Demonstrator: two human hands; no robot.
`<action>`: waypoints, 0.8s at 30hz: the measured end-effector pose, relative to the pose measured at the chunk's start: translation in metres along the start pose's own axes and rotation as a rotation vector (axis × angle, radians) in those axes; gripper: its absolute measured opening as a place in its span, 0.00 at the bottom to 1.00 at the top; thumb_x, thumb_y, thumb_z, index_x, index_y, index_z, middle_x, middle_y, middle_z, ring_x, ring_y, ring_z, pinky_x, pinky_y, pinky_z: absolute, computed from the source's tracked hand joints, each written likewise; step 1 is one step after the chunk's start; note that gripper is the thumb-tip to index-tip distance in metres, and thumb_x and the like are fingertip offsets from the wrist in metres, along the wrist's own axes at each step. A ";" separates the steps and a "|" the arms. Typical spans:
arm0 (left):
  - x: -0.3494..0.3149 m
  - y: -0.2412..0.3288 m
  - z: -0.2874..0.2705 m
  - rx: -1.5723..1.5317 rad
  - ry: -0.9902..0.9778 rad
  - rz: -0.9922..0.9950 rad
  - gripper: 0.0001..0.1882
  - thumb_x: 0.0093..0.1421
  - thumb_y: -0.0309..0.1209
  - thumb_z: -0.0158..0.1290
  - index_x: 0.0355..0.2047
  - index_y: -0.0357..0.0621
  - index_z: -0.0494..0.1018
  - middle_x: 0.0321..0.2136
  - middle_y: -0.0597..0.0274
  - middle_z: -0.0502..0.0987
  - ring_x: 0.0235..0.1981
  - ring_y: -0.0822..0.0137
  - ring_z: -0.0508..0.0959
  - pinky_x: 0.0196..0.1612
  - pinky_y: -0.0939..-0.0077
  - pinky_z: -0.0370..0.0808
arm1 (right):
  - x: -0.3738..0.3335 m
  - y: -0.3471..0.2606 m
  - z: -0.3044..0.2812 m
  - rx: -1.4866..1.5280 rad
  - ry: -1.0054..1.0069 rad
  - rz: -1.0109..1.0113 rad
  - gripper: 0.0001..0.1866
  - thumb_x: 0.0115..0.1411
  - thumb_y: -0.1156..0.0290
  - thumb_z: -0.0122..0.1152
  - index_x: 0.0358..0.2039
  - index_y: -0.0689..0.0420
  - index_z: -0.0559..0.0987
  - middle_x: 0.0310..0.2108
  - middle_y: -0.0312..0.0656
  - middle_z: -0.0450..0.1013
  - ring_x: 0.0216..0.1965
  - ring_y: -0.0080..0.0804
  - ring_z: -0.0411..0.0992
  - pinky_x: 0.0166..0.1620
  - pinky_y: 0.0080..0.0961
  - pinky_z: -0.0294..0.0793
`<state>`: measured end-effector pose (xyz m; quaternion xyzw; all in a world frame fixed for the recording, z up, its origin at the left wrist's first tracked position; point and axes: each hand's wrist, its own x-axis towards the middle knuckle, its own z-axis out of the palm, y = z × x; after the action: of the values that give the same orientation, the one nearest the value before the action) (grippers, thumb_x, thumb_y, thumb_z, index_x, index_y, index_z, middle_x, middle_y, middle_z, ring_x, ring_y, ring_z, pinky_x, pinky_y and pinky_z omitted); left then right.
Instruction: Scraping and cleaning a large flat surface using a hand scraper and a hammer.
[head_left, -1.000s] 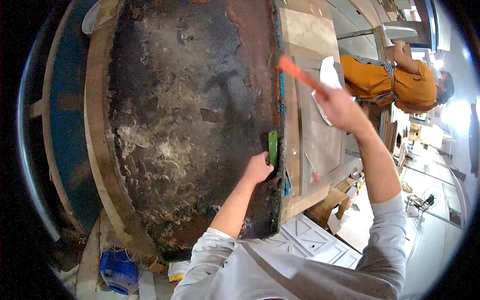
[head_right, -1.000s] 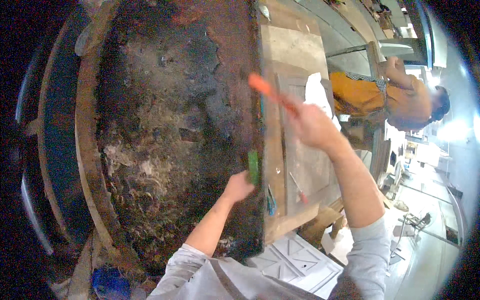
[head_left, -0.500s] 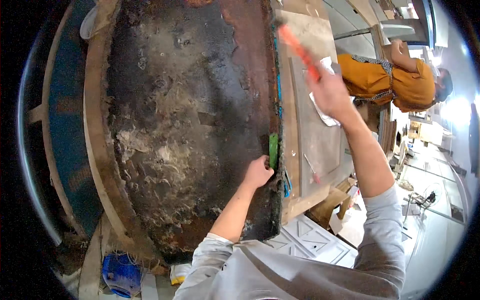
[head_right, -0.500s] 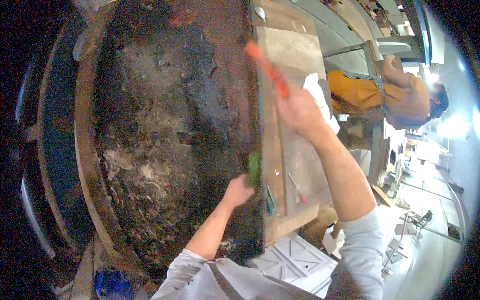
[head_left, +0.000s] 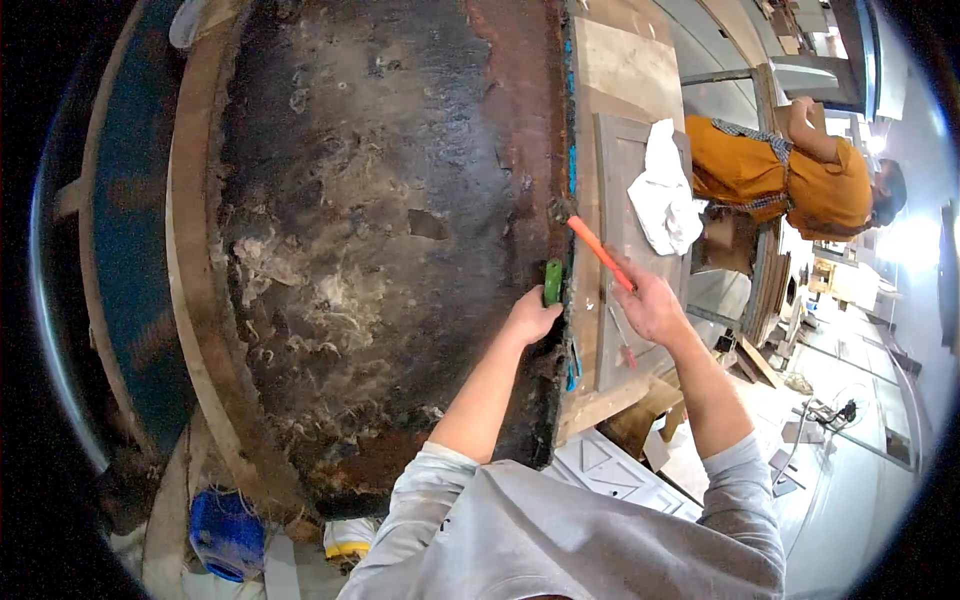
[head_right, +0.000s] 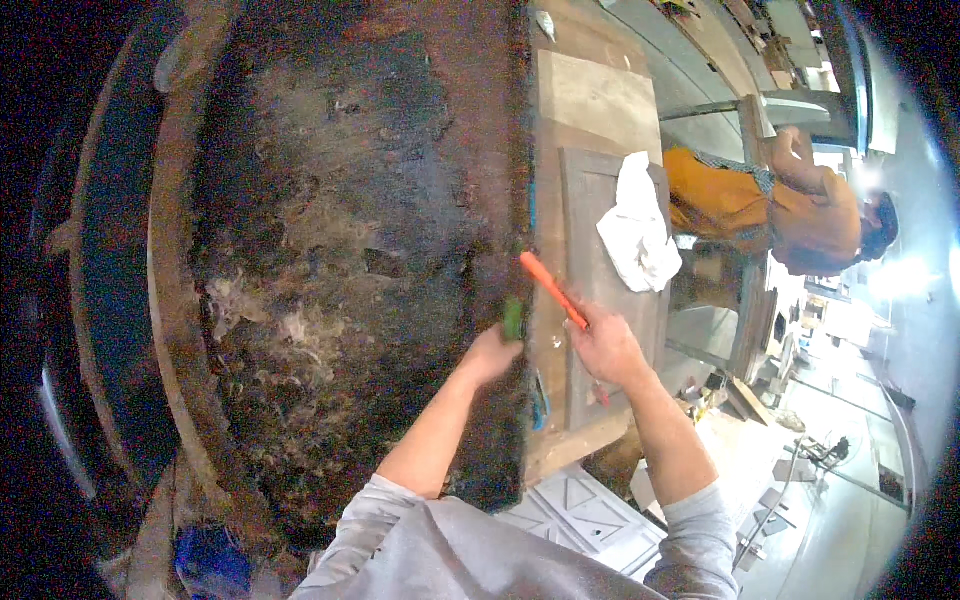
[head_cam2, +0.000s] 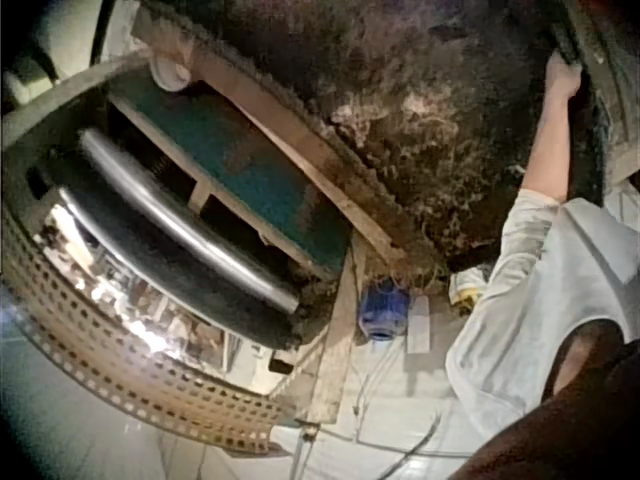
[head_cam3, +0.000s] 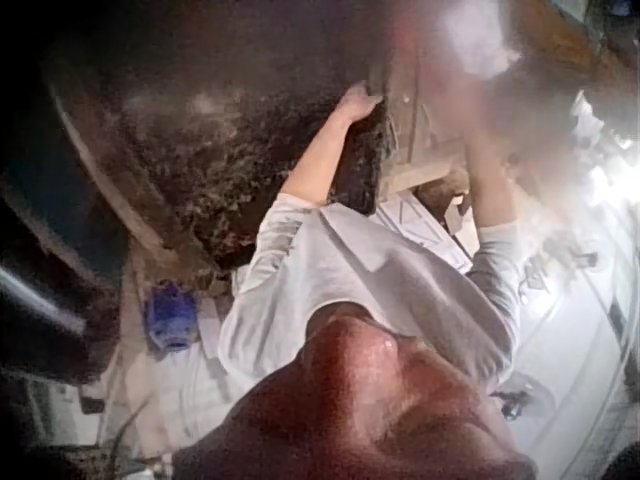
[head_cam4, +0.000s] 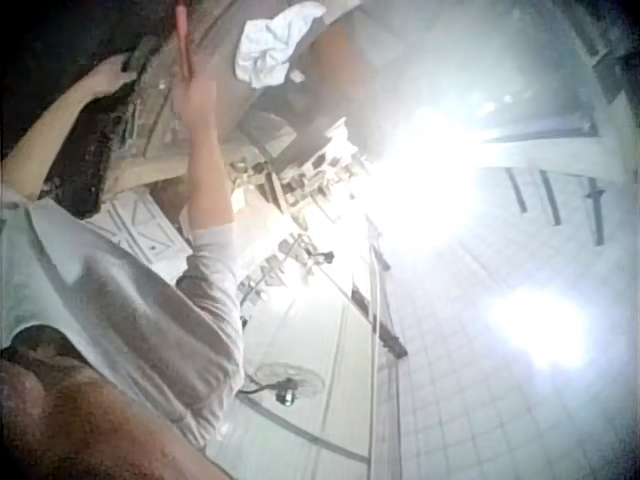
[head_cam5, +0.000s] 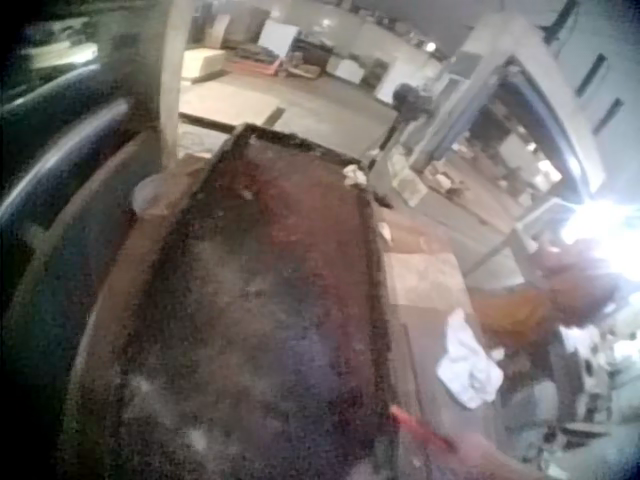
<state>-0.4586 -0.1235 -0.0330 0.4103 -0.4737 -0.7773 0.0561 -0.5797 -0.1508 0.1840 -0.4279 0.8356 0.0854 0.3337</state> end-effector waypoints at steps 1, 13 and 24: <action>0.004 -0.001 0.001 0.070 -0.075 0.005 0.23 0.57 0.36 0.55 0.51 0.39 0.72 0.44 0.42 0.78 0.48 0.49 0.77 0.51 0.61 0.72 | 0.001 -0.003 0.002 -0.028 -0.045 0.026 0.31 0.59 0.71 0.53 0.64 0.49 0.63 0.51 0.57 0.71 0.53 0.55 0.70 0.55 0.36 0.68; -0.034 -0.009 0.006 -0.048 0.244 -0.005 0.13 0.61 0.33 0.53 0.46 0.44 0.76 0.36 0.48 0.80 0.40 0.51 0.80 0.43 0.65 0.74 | 0.012 -0.008 -0.012 -0.330 -0.300 -0.185 0.24 0.60 0.68 0.51 0.59 0.46 0.69 0.35 0.59 0.75 0.38 0.59 0.74 0.43 0.50 0.73; -0.024 -0.023 0.018 -0.094 0.259 0.066 0.14 0.61 0.34 0.53 0.45 0.41 0.74 0.36 0.46 0.80 0.40 0.47 0.79 0.42 0.60 0.74 | 0.035 0.008 -0.023 -0.430 -0.028 -0.247 0.22 0.62 0.66 0.50 0.57 0.55 0.70 0.37 0.61 0.75 0.38 0.59 0.73 0.42 0.43 0.73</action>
<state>-0.4485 -0.0871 -0.0334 0.4882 -0.4389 -0.7368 0.1615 -0.6113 -0.1789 0.1787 -0.5866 0.7349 0.2258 0.2545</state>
